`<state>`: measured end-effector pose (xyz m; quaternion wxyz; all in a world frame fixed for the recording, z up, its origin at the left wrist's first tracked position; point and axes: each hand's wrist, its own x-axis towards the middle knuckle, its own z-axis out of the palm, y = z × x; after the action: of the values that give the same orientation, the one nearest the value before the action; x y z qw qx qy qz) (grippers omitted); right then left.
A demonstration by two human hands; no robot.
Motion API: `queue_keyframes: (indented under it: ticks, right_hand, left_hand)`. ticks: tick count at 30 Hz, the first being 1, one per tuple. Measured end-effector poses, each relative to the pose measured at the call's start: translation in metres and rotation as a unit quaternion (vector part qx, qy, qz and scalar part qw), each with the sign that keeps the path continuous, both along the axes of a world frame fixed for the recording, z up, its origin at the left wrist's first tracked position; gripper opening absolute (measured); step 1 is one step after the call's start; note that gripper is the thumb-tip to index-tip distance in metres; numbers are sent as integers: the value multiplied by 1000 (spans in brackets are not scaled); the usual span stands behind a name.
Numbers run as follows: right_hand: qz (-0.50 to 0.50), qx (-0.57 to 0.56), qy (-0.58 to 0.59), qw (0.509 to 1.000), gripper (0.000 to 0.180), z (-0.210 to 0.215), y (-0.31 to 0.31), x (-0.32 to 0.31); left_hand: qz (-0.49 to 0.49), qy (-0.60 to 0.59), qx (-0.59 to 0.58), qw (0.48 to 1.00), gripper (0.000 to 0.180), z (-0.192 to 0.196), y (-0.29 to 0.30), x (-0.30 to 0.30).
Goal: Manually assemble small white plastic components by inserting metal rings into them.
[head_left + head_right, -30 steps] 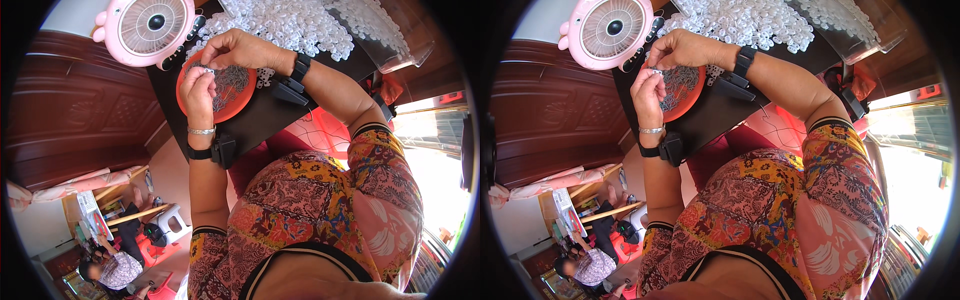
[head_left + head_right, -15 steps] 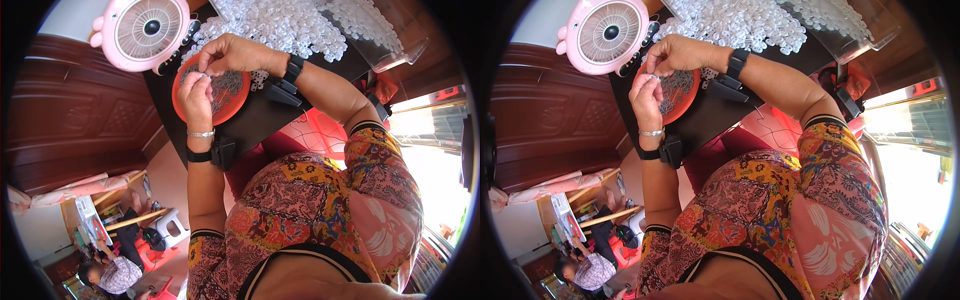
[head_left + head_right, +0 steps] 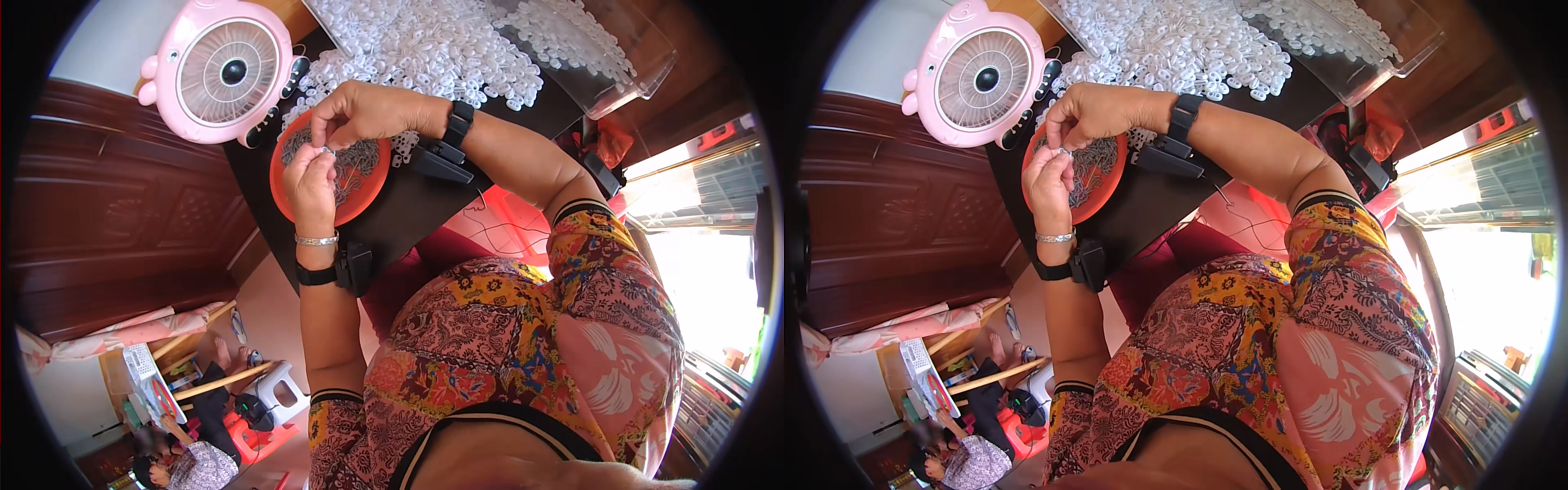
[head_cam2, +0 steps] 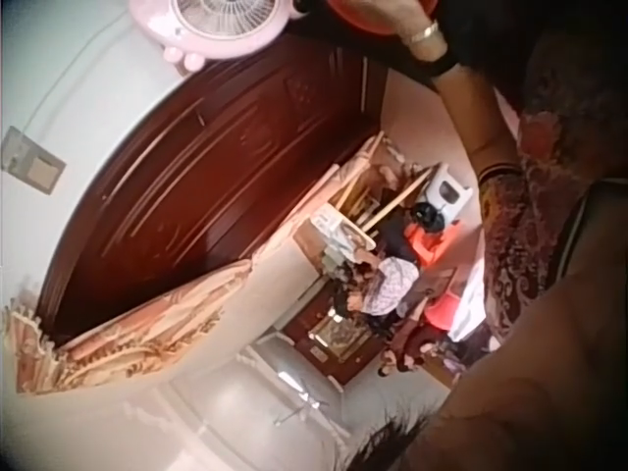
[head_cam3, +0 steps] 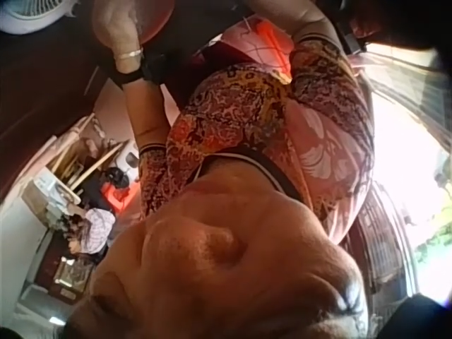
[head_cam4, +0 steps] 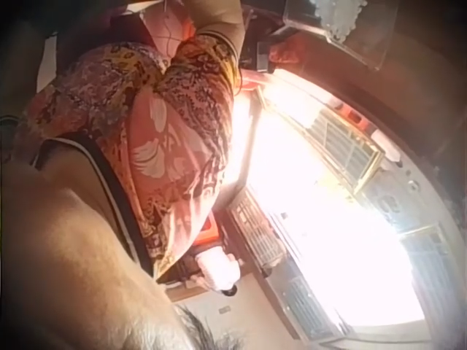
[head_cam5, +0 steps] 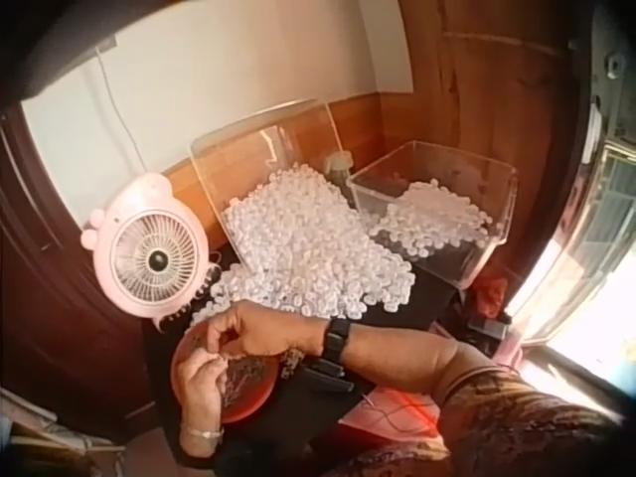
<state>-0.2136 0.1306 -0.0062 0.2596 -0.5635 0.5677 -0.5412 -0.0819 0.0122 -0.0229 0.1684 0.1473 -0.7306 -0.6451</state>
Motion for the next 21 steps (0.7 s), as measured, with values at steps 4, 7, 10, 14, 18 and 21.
queue_keyframes:
  ticks: [4, 7, 10, 14, 18, 21]
  right_hand:
    - [-16, 9, -10, 1000, 18, 5, 0, 0]
    - [-186, -9, 193, 963, 22, 7, 4, -15]
    - [-422, 121, 414, 797, 18, -4, 16, -58]
    - [-455, 237, 464, 722, 15, -9, 43, -74]
    - [-430, 255, 490, 714, 17, -27, 39, -87]
    - [-444, 231, 474, 724, 18, -21, 32, -85]
  left_hand:
    - [4, 12, 3, 1000, 10, 0, -3, 0]
    - [25, 33, 16, 999, 8, -1, -6, 0]
    - [54, 41, 36, 997, 7, 1, -7, -2]
    - [50, 51, 36, 997, 7, 3, -8, -1]
    - [48, 63, 55, 995, 7, 6, -5, 0]
    - [42, 66, 64, 995, 7, 4, -7, 0]
